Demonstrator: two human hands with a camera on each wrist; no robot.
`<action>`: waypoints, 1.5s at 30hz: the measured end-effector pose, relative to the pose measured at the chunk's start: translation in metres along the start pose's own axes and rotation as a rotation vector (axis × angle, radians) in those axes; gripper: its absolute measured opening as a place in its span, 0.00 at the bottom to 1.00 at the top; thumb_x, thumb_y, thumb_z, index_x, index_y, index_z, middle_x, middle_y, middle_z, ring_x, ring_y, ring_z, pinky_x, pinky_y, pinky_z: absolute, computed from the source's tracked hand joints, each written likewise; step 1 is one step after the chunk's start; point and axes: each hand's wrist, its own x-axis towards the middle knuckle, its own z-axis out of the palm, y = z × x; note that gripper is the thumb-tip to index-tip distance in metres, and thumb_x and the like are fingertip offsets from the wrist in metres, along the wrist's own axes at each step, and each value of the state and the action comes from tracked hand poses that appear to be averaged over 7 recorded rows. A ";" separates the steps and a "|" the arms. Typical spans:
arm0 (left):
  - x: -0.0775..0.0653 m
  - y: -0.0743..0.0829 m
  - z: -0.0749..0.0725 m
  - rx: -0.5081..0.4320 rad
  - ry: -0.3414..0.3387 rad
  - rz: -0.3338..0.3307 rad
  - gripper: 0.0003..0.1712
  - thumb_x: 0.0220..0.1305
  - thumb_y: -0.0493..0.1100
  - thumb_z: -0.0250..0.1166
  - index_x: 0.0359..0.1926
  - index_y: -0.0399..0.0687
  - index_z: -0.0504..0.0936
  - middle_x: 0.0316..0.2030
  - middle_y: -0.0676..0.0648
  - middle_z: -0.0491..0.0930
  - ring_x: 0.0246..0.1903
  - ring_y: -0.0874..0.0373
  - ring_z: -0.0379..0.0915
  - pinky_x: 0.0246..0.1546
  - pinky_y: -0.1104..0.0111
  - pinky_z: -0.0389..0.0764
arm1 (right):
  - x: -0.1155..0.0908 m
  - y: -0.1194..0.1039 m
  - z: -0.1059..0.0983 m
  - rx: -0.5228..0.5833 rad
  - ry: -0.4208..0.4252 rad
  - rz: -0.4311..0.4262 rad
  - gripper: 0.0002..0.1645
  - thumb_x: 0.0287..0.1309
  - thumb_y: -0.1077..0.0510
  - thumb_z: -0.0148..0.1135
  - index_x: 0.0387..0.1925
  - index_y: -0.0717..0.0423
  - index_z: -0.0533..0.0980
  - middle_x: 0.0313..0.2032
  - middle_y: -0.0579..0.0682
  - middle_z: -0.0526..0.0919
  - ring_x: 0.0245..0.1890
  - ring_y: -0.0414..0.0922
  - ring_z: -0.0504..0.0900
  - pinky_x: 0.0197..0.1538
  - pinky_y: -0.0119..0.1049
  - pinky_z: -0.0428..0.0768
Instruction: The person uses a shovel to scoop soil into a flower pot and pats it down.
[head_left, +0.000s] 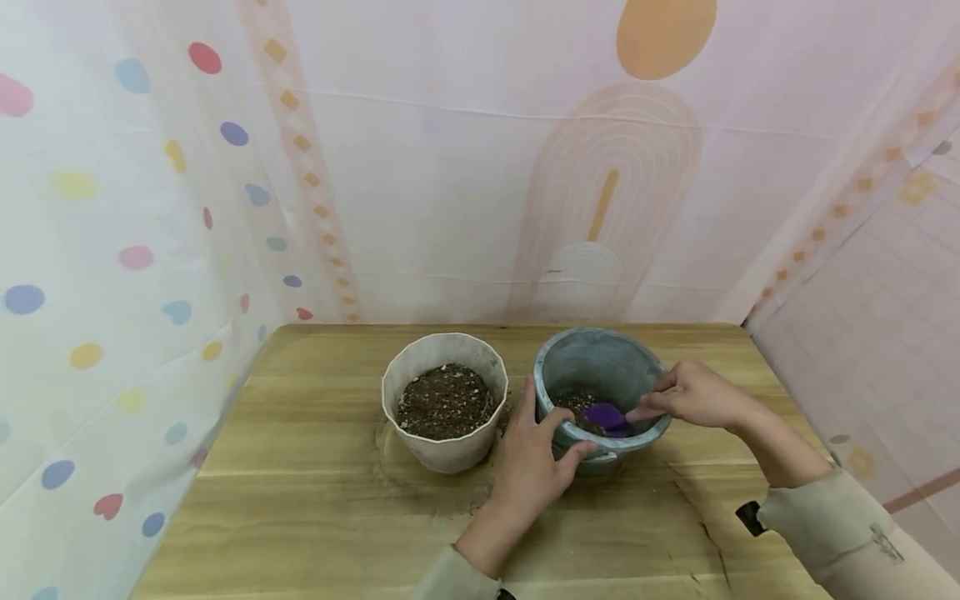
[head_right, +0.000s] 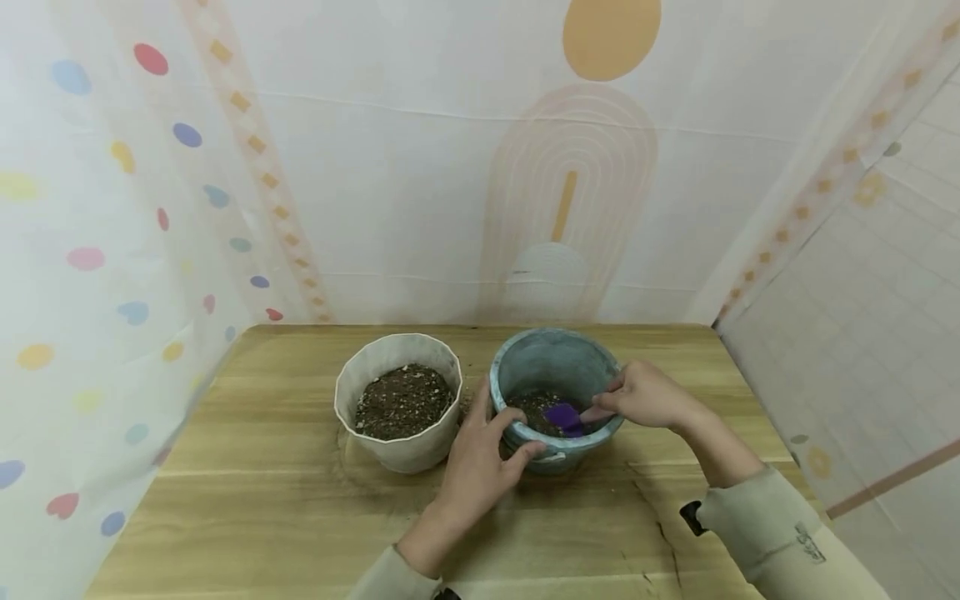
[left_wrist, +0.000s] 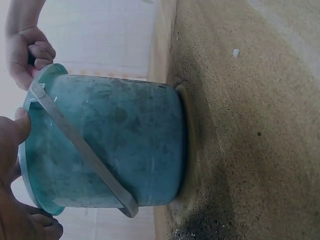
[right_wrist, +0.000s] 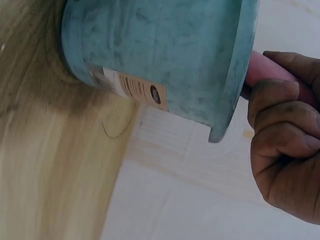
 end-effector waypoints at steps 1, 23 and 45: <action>0.000 0.000 0.000 -0.002 -0.002 0.000 0.24 0.59 0.66 0.68 0.46 0.56 0.83 0.75 0.28 0.53 0.65 0.29 0.66 0.57 0.42 0.76 | -0.001 0.001 0.001 0.021 0.006 0.012 0.17 0.72 0.58 0.58 0.32 0.58 0.88 0.29 0.52 0.90 0.08 0.31 0.46 0.14 0.27 0.52; -0.024 -0.030 -0.054 0.062 0.334 0.317 0.19 0.62 0.55 0.69 0.45 0.46 0.82 0.73 0.36 0.62 0.73 0.37 0.57 0.73 0.49 0.57 | -0.007 0.028 0.007 0.591 0.094 0.073 0.23 0.79 0.55 0.48 0.46 0.66 0.85 0.17 0.44 0.74 0.13 0.41 0.43 0.17 0.39 0.44; -0.051 -0.133 -0.109 0.068 0.285 -0.066 0.33 0.50 0.58 0.78 0.52 0.45 0.78 0.76 0.44 0.60 0.70 0.41 0.60 0.57 0.33 0.62 | -0.005 0.004 -0.013 0.595 0.118 0.087 0.24 0.78 0.48 0.50 0.46 0.58 0.87 0.16 0.41 0.66 0.13 0.40 0.43 0.17 0.40 0.42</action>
